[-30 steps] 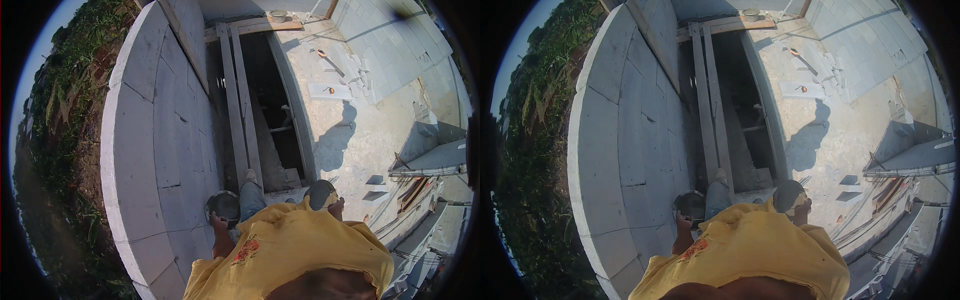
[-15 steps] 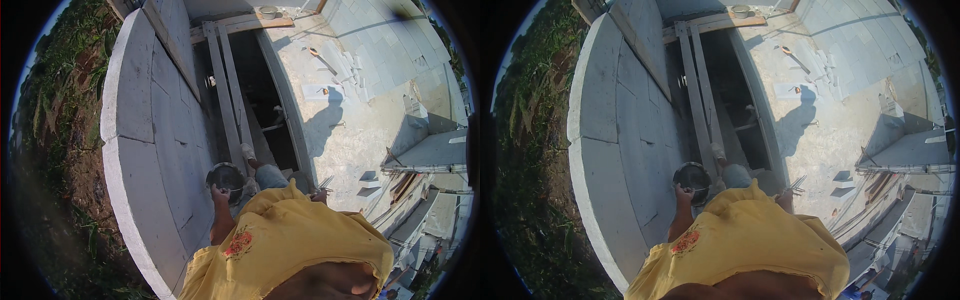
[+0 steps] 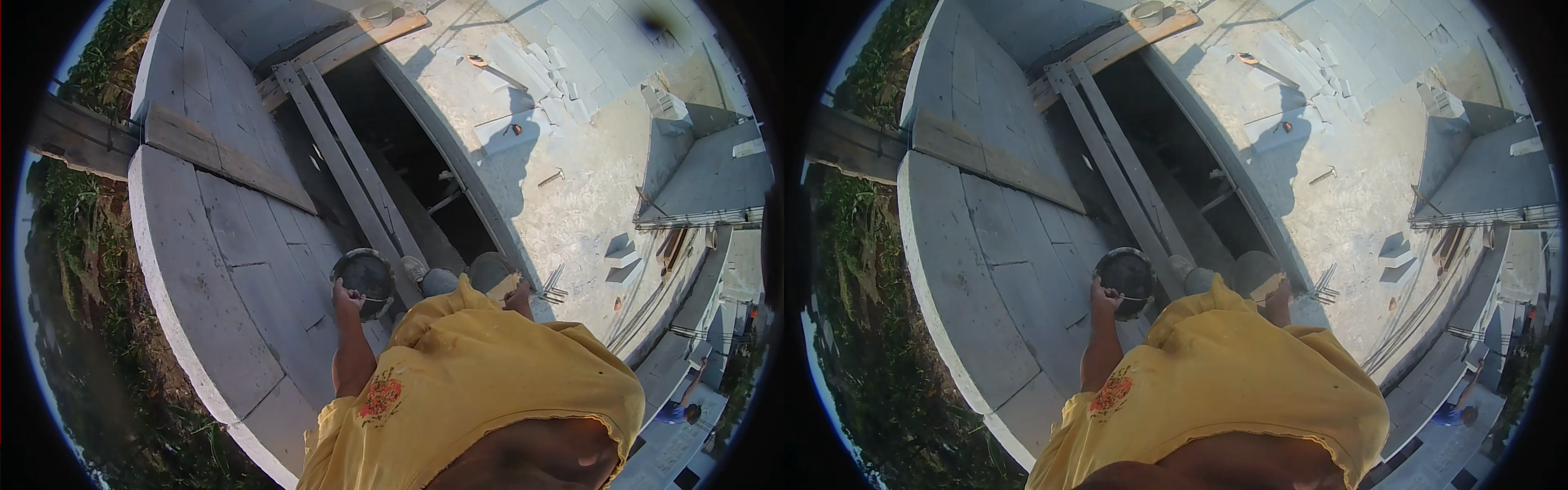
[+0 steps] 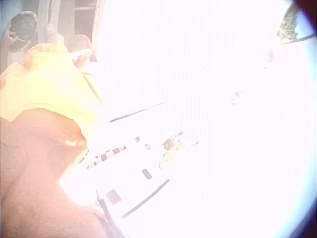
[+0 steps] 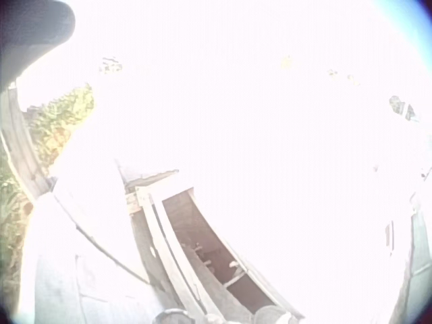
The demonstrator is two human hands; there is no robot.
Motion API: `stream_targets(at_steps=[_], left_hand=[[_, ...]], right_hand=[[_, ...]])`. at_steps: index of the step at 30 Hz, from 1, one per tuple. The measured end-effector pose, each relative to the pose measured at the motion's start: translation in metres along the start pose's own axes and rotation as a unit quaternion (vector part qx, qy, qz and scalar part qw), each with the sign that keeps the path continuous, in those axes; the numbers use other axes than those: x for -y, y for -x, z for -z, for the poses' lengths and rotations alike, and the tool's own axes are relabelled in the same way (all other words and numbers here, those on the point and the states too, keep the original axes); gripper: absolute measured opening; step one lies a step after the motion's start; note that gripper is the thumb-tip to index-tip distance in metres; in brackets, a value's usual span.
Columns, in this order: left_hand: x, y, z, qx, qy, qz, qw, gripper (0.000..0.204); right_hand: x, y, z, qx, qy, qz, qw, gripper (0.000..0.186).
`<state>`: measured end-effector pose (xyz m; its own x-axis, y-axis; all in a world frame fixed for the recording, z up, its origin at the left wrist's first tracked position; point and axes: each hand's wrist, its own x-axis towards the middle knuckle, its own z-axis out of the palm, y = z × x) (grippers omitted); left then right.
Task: The person walks across a wooden plank with a bucket and trowel, then scoops mortar from the bucket with the trowel and spreads it along the top of a concrete wall.
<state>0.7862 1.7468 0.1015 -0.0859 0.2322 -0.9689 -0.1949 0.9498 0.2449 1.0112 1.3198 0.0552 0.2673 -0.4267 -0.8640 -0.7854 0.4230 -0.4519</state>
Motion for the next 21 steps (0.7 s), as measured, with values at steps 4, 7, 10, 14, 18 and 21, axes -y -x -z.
stream_targets(at_steps=[4, 7, 10, 14, 18, 21], left_hand=[[-0.059, -0.008, -0.045, 0.001, -0.023, -0.031, 0.999, 0.043], [-0.106, -0.012, -0.092, 0.020, -0.037, -0.037, 0.998, 0.045], [-0.149, -0.018, -0.134, 0.033, -0.044, -0.038, 0.998, 0.043], [-0.199, -0.040, -0.172, 0.051, -0.049, -0.034, 0.997, 0.041], [-0.236, -0.057, -0.217, 0.037, -0.050, -0.017, 0.998, 0.041], [-0.259, -0.070, -0.253, 0.026, -0.053, 0.011, 0.998, 0.042]], right_hand=[[0.006, 0.024, -0.037, -0.019, -0.022, 0.010, 1.000, 0.041], [0.003, 0.024, -0.057, -0.024, -0.055, 0.005, 0.998, 0.039], [0.005, 0.038, -0.083, -0.059, -0.035, 0.017, 0.998, 0.038], [0.002, 0.072, -0.129, -0.092, -0.079, 0.052, 0.991, 0.037], [-0.008, 0.089, -0.172, -0.163, -0.080, 0.046, 0.982, 0.034], [-0.017, 0.104, -0.207, -0.191, -0.096, 0.019, 0.977, 0.033]])
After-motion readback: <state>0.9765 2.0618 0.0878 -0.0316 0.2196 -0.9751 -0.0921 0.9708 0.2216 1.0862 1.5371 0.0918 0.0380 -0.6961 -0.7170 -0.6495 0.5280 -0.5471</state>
